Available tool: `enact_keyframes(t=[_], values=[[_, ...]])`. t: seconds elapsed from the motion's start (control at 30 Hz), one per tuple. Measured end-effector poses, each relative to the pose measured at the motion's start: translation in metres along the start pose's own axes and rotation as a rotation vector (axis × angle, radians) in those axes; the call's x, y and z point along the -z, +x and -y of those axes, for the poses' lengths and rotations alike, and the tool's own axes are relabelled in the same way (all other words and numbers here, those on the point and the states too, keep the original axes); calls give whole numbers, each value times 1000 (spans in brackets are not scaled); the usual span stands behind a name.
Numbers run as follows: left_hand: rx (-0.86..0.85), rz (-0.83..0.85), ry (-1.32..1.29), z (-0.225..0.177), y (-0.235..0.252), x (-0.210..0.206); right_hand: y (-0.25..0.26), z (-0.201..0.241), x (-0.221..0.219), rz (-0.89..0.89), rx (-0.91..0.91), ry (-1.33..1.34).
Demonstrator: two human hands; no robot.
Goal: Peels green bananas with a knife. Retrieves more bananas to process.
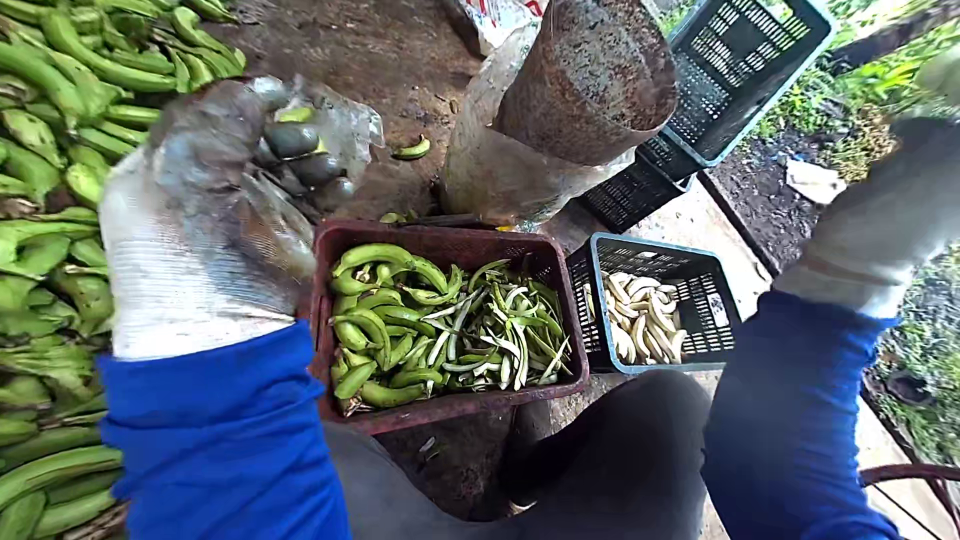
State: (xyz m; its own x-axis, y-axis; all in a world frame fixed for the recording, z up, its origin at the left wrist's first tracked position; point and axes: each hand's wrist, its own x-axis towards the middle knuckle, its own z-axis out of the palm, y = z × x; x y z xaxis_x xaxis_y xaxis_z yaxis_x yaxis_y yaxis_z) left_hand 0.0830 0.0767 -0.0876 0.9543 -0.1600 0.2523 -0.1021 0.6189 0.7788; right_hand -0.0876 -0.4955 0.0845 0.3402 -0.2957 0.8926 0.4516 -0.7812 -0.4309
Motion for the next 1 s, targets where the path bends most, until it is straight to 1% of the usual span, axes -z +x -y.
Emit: enact_keyframes(t=[0.03, 0.07, 0.1, 0.13, 0.17, 0.2, 0.23, 0.27, 0.3, 0.37, 0.4, 0.43, 0.47, 0.5, 0.53, 0.57, 0.6, 0.63, 0.7, 0.8, 0.87, 0.93, 1.0], values=[[-19, -36, 7, 1, -1, -2, -19, -8, 22, 5, -39, -152], [-44, -70, 11, 3, -1, -5, -38, 2, 21, -117, -202, -254], [-64, -93, 25, 5, 0, -9, -56, 25, 8, -244, -439, -327], [-78, -109, 36, 9, 1, -13, -77, 41, 1, -325, -645, -389], [-95, -121, 46, 13, 3, -17, -104, 48, 0, -342, -768, -427], [-113, -129, 49, 18, 5, -21, -134, 48, 0, -325, -821, -439], [-129, -139, 54, 22, 8, -24, -162, 46, -8, -282, -851, -406], [-135, -142, 53, 24, 11, -25, -188, 50, -24, -178, -870, -335], [-129, -136, 55, 27, 12, -25, -210, 60, -45, -8, -889, -279], [-116, -84, 57, 35, 10, -27, -243, 81, -91, 406, -923, -202], [-135, -49, 59, 35, 11, -30, -257, 84, -115, 589, -919, -119], [-156, -16, 62, 32, 10, -36, -270, 88, -139, 721, -925, -41], [-168, -15, 57, 21, 6, -48, -281, 93, -164, 810, -949, 34], [-149, -80, 55, 3, -2, -69, -290, 98, -188, 875, -986, 88], [-33, -247, 72, -24, -13, -99, -297, 103, -212, 935, -1030, 118], [37, -355, 108, -40, -19, -115, -302, 106, -236, 977, -1075, 133], [65, -399, 140, -46, -24, -120, -307, 106, -260, 996, -1112, 143], [75, -396, 179, -47, -29, -119, -311, 105, -282, 994, -1145, 157], [94, -340, 265, -43, -38, -116, -310, 102, -317, 963, -1146, 136], [119, -302, 404, -30, -39, -114, -301, 93, -346, 1016, -1108, 43], [159, -291, 588, -16, -42, -109, -301, 84, -358, 1077, -1077, 15], [195, -253, 774, -5, -46, -103, -299, 75, -363, 1112, -1087, 28], [176, -162, 1070, 2, -42, -89, -299, 66, -366, 1127, -1110, 62]])
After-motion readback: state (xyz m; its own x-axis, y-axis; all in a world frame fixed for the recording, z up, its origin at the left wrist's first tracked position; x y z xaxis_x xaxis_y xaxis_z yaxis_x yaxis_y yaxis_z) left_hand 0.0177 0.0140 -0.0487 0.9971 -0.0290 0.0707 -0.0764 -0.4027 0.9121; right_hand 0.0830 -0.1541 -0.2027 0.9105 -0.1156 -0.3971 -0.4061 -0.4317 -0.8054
